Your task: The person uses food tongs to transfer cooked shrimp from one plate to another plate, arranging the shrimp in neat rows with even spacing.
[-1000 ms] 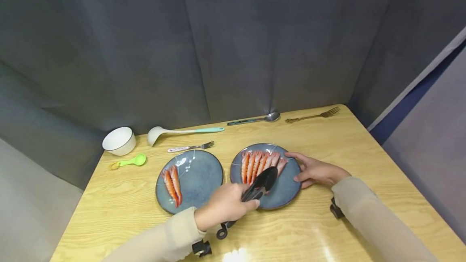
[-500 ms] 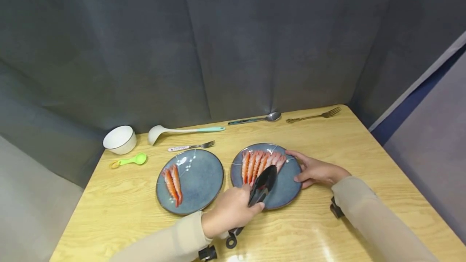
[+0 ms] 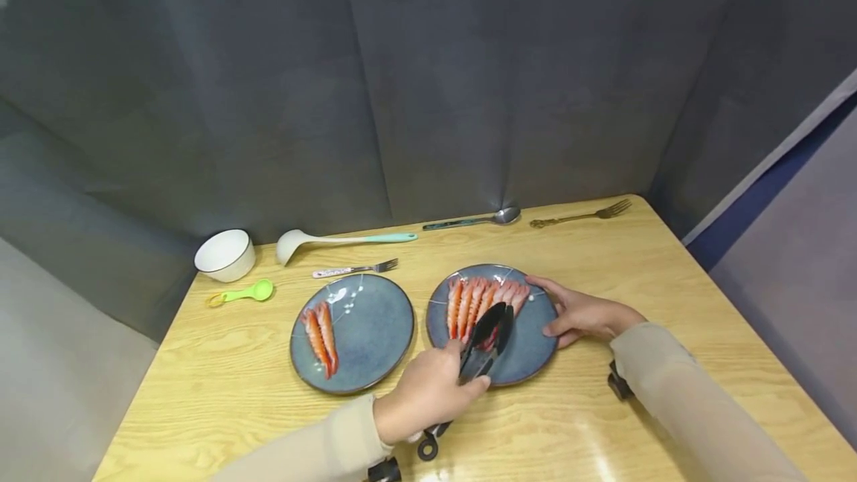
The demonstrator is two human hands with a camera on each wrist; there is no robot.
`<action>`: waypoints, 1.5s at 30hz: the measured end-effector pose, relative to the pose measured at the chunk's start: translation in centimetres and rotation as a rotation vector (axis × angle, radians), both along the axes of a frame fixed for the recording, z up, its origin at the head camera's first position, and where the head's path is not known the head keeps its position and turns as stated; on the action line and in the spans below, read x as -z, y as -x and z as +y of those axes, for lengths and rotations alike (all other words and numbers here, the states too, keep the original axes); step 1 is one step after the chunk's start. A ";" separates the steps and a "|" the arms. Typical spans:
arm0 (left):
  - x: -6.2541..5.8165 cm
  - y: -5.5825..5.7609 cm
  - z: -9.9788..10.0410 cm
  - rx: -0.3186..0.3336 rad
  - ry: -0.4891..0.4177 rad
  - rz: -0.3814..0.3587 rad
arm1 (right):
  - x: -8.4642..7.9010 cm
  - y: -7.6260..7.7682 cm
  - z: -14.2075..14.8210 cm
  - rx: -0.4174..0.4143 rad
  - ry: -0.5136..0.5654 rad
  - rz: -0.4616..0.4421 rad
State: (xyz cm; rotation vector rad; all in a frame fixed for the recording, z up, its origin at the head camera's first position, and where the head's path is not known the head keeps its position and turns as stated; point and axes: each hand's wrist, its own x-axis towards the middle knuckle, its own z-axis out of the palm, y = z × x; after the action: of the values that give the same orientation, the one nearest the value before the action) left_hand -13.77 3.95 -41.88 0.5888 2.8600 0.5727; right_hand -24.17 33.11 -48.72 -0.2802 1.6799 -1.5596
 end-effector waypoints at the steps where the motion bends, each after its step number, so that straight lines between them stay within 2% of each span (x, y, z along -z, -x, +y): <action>1: -0.2 -0.1 -0.5 0.001 -0.013 0.000 | 0.1 0.0 0.0 -0.004 -0.007 0.006; 5: -1.0 -0.7 -3.8 -0.023 -0.100 -0.023 | 0.3 -0.1 0.0 -0.016 -0.025 0.010; 8: -1.7 -1.2 -7.1 -0.080 -0.140 -0.011 | 0.3 -0.2 0.1 -0.016 -0.021 0.002; 13: -3.0 -1.4 -13.0 -0.190 -0.066 0.033 | 0.3 0.2 0.2 -0.012 -0.003 0.007; 16: -3.6 -1.5 -15.7 -0.249 -0.011 -0.004 | 0.2 0.3 0.2 -0.015 0.002 0.007; 20: -3.8 -1.7 -18.0 -0.324 0.055 -0.073 | 0.2 0.3 0.4 -0.011 -0.019 0.015; 25: -3.4 -1.8 -19.1 -0.378 0.119 -0.104 | 0.4 0.3 0.5 -0.009 -0.077 0.050; 31: -3.0 -1.6 -19.4 -0.399 0.138 -0.096 | 0.4 0.4 0.2 -0.014 -0.070 0.037; 39: -2.4 -0.3 -18.3 -0.313 0.057 -0.066 | 0.2 0.5 0.5 -0.034 -0.064 0.044; 45: -2.8 -0.3 -18.5 -0.336 -0.003 -0.140 | 0.3 0.5 0.2 -0.037 -0.013 0.004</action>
State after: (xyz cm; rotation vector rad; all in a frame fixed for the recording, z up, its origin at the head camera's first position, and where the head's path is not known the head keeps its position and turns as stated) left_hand -13.48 -14.52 -39.05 0.0600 2.8379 0.6369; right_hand -24.68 33.33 -49.01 -0.3068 1.6780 -1.5213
